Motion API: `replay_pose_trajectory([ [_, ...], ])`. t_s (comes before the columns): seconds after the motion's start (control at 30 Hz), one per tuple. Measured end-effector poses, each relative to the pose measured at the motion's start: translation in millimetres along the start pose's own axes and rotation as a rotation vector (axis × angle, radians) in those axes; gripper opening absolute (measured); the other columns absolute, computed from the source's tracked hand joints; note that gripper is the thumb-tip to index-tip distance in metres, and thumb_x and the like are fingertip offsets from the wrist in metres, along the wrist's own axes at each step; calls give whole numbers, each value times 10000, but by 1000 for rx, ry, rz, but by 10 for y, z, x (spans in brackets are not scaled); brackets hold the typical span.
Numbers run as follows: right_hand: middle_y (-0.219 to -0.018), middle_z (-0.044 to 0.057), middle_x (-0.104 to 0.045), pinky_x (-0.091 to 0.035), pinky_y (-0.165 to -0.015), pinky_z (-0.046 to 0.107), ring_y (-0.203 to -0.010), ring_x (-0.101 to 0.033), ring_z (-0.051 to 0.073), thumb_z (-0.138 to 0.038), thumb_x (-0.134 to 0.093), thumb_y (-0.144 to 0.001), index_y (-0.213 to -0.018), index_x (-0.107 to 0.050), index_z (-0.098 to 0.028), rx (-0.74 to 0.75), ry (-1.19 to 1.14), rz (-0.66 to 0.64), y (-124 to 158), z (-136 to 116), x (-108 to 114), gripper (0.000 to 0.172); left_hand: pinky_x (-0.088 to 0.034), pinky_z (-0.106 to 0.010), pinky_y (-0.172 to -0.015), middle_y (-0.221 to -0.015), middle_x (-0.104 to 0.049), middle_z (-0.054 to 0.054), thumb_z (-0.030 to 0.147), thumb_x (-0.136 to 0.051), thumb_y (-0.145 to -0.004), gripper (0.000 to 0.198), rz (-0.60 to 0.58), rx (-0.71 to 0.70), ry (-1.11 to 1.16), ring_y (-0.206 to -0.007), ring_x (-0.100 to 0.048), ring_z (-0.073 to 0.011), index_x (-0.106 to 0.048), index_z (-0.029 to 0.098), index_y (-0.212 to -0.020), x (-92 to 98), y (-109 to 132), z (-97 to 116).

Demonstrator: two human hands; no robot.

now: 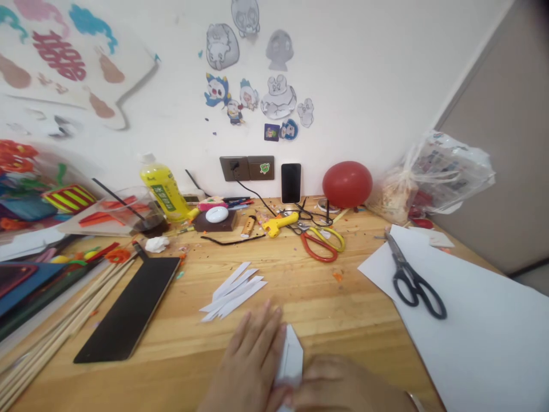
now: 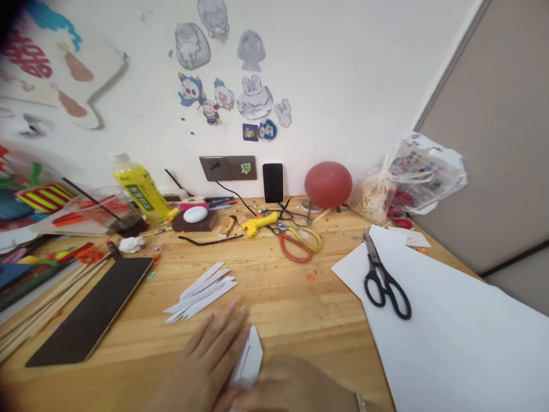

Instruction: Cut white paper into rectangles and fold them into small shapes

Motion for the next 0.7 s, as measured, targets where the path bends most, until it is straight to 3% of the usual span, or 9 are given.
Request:
replay_pose_trajectory([
  [0.07,-1071,62,-665,-427,-906,274,-988,-561,143,-197,-429,-912,-1083,-554,-152,-27,49,63,-4,41,149,216,-444,-488,-885,-1334,-475,-160,407,-644,-747,606,3,-10,63,-1234,-394,-364,-468,163,-1273,-24,1,32],
  [0.13,-1093,85,-649,-427,-906,309,-1019,-536,162,-117,-439,-873,-1096,-552,-140,-167,145,94,1,190,274,251,-446,-499,-882,-1322,-493,-143,384,-684,-719,600,28,-29,137,-1232,-400,-363,-487,199,-1254,-28,3,37],
  [0.3,-912,49,-674,-440,-777,328,-828,-536,169,-82,-447,-854,-957,-604,-172,-150,260,67,7,242,237,208,-402,-369,-965,-1115,-656,15,310,-589,-823,218,199,-105,225,-1159,-499,-224,-632,238,-1024,154,-18,15],
  [0.4,-800,29,-633,-429,-713,311,-769,-514,166,-122,-495,-850,-911,-610,-188,-270,184,70,40,325,194,145,-402,-311,-961,-1032,-689,51,235,-467,-904,198,205,-100,209,-1108,-536,-172,-636,227,-1007,228,-57,-15],
  [0.57,-880,30,-568,-424,-747,328,-849,-497,193,-89,-676,-692,-859,-594,-188,-606,-24,101,147,535,176,210,-465,-341,-885,-1040,-689,5,197,-377,-935,271,225,-90,188,-1057,-571,-200,-647,197,-969,318,-90,1],
  [0.7,-862,8,-531,-417,-765,319,-861,-488,183,-4,-666,-639,-781,-541,-191,-673,-114,139,181,585,170,266,-476,-339,-877,-1031,-690,4,213,-415,-925,240,245,-50,216,-1055,-574,-200,-655,197,-919,335,-97,1],
])
Point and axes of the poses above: each hand's wrist, its own y-axis away from the middle knuckle, its own x-axis out of the back of the hand, z = x × y, the point moved 9 cm from there along -y, towards the middle knuckle
